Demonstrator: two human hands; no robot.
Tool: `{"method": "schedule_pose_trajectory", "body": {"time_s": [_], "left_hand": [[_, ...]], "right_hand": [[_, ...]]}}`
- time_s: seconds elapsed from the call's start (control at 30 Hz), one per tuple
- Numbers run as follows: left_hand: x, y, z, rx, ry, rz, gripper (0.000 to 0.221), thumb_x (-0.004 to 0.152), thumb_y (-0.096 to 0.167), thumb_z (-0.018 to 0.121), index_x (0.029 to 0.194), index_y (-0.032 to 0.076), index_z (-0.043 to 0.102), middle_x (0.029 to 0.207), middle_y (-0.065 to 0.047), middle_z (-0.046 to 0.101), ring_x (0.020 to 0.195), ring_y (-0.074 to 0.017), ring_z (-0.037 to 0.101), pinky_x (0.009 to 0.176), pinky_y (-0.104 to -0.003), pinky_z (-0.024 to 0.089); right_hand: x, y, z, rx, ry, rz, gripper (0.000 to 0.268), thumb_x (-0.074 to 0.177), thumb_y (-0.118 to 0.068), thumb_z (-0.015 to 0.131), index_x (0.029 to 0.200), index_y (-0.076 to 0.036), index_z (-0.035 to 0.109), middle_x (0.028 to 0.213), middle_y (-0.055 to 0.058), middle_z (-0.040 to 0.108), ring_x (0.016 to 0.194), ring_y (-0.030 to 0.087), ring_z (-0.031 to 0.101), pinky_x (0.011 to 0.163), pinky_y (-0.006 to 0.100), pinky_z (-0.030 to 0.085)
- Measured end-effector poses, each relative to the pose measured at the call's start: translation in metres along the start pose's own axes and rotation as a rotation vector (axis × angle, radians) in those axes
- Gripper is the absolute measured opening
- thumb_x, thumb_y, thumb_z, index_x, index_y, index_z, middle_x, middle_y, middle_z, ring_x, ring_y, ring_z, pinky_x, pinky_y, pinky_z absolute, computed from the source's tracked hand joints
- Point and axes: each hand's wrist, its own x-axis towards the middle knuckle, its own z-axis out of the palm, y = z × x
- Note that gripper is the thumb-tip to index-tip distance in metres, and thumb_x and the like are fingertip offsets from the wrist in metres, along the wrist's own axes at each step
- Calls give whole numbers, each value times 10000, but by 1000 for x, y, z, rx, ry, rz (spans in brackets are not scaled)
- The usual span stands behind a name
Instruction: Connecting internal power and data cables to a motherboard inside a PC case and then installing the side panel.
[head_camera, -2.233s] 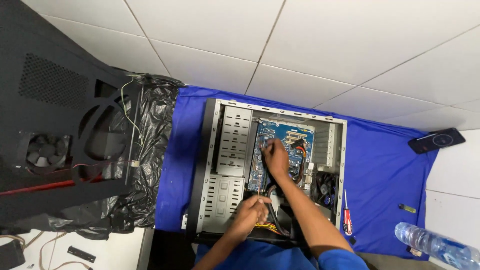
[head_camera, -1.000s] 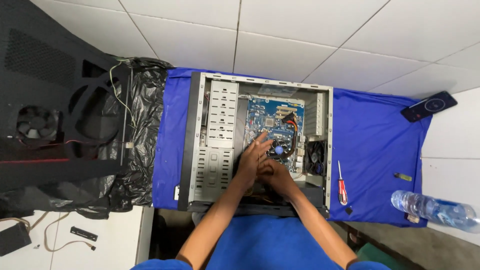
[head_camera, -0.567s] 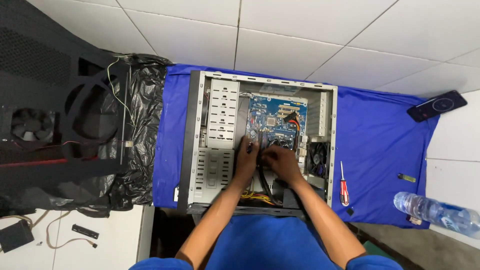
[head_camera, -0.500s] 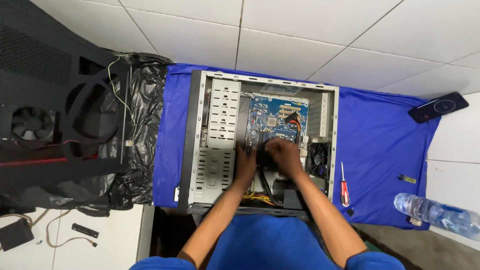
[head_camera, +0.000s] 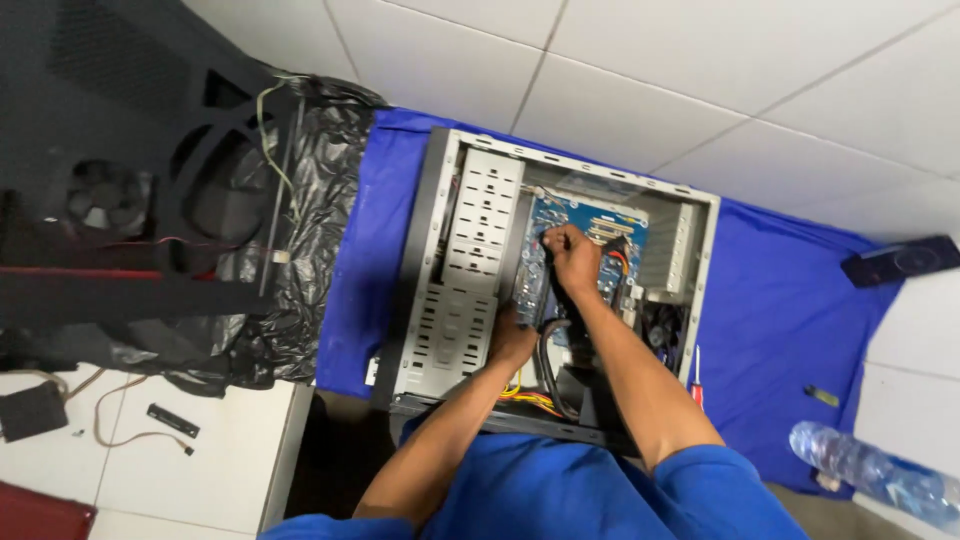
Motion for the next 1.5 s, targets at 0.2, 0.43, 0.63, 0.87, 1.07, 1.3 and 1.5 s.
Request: {"method": "schedule_pose_trajectory", "body": {"time_s": [0.2, 0.43, 0.63, 0.87, 1.07, 1.3, 1.5], "left_hand": [[-50, 63, -51, 2, -15, -68, 715, 845, 206, 566, 1535, 49, 459, 1501, -230, 534, 1413, -394, 497, 1153, -502, 430], [-44, 57, -47, 62, -16, -89, 624, 817, 272, 538, 1417, 110, 598, 1371, -191, 660, 1319, -377, 594, 1079, -504, 496], [-37, 32, -23, 42, 25, -17, 722, 824, 201, 513, 1520, 12, 467, 1553, -238, 478, 1462, -390, 425, 1193, -500, 378], [-9, 3, 3, 50, -26, -18, 765, 874, 195, 546, 1589, 17, 339, 1647, -231, 322, 1534, -387, 285, 1248, -512, 281], [7, -16, 20, 132, -6, -18, 772, 859, 242, 575, 1576, 44, 369, 1641, -193, 362, 1536, -342, 309, 1256, -464, 283], [21, -44, 46, 171, -11, -64, 761, 860, 245, 592, 1577, 93, 389, 1644, -138, 382, 1506, -334, 375, 1217, -459, 361], [-37, 59, -45, 131, -22, -154, 535, 837, 311, 627, 1359, 192, 645, 1219, -127, 748, 1215, -322, 676, 985, -470, 567]], "right_hand": [[-3, -16, 13, 3, 109, -23, 62, 924, -185, 784, 966, -166, 743, 914, 88, 764, 960, 344, 718, 867, 454, 554], [5, -4, 26, -73, 156, -148, 100, 927, -204, 792, 948, -160, 705, 913, 89, 698, 963, 357, 700, 854, 461, 557], [4, -17, 28, -120, 165, -167, 152, 906, -222, 807, 920, -158, 669, 890, 67, 694, 948, 340, 708, 855, 440, 563], [2, -26, 32, -160, 146, -136, 173, 950, -222, 763, 896, -113, 639, 890, 100, 702, 940, 385, 700, 850, 489, 553], [7, -27, 43, -211, 130, 31, 176, 951, -233, 752, 914, -106, 636, 900, 130, 706, 970, 400, 701, 871, 508, 550], [37, 3, 64, -260, 47, 370, 133, 902, -313, 760, 924, -196, 699, 950, 53, 768, 1061, 321, 717, 915, 460, 576], [15, 8, 28, -144, 2, 294, 150, 958, -196, 653, 1106, -184, 677, 1042, 143, 751, 1114, 384, 689, 952, 520, 551]]}}
